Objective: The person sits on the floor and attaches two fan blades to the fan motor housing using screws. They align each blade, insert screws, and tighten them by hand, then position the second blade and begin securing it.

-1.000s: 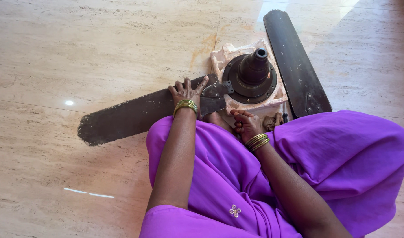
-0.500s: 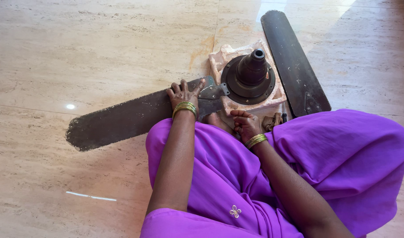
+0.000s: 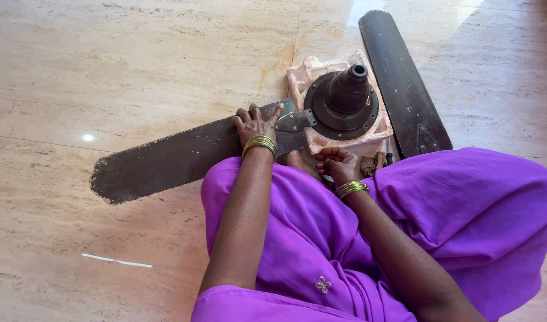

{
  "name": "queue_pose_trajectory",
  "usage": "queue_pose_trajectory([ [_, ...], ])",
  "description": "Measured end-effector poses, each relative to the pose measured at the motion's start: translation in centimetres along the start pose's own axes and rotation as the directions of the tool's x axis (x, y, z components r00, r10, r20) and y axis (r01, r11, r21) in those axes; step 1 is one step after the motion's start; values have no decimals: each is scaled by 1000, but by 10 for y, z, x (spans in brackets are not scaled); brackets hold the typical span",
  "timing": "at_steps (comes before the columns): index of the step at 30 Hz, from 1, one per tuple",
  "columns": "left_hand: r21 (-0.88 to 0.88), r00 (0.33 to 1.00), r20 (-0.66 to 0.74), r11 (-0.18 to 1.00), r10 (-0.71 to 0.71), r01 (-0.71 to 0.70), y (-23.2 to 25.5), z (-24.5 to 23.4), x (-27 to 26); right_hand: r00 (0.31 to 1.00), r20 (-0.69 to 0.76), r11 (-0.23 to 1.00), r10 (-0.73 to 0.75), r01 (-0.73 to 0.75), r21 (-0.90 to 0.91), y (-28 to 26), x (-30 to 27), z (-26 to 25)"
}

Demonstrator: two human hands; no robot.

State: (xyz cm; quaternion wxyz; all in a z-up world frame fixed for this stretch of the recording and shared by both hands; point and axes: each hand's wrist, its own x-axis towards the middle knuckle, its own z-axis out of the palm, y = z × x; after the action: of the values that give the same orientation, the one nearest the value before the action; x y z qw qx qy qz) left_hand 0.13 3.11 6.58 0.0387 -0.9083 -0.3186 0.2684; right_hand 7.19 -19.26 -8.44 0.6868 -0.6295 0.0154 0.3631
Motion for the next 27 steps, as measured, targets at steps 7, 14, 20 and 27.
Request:
queue_pose_trajectory([
  [7,-19,999,28,1000,-14,15,2,3,5,1000,-11,1000,1,0,19,5,2,-3],
  [14,-40,996,90,999,7,-3,-1,-4,1,999,-30,999,42,-42,-22,2,3,0],
  [20,-50,1000,25,999,-9,10,-1,-5,1,999,1,999,38,-39,23,0,-1,0],
  [27,-37,999,-47,999,6,-7,-3,-3,-2,1000,5,999,30,-30,37,5,3,0],
])
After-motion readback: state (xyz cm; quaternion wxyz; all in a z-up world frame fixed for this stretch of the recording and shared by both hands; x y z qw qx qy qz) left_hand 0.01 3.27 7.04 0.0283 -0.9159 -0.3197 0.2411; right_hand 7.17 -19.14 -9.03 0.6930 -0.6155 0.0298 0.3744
